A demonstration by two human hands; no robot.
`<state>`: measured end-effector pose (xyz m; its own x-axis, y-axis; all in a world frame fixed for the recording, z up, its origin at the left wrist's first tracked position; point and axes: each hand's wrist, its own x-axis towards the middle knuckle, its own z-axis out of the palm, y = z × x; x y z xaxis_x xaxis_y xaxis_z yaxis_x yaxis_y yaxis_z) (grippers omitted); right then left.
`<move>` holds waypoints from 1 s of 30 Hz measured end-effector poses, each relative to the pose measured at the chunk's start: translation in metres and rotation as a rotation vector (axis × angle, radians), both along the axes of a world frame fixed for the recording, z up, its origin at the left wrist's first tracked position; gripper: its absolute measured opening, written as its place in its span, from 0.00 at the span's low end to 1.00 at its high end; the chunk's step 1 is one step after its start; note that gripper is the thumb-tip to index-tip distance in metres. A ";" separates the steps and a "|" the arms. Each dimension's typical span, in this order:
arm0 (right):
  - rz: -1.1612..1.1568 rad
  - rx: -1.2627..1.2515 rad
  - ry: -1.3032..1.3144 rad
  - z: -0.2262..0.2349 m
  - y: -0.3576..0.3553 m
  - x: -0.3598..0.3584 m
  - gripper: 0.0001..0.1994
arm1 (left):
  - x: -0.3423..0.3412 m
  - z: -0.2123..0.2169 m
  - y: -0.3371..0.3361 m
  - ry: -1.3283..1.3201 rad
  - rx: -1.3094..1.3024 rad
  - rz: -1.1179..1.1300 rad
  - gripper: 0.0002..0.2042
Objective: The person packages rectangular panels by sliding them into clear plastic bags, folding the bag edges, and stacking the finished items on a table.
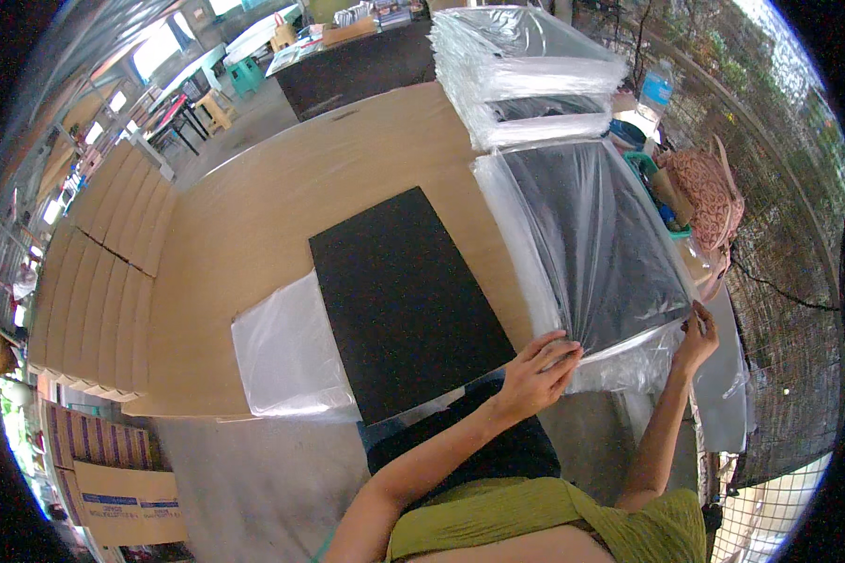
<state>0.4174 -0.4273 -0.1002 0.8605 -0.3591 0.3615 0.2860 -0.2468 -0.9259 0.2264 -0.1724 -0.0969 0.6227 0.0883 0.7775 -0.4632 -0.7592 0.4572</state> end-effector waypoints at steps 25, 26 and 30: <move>0.579 0.222 -0.554 0.104 0.198 -0.098 0.10 | -0.258 -0.003 0.367 0.537 -0.041 1.613 0.07; 0.632 0.191 -0.582 0.112 0.218 -0.112 0.09 | -0.257 0.002 0.363 0.532 -0.047 1.581 0.07; 0.835 0.068 -0.681 0.152 0.286 -0.166 0.08 | -0.269 0.023 0.364 0.501 0.179 1.602 0.06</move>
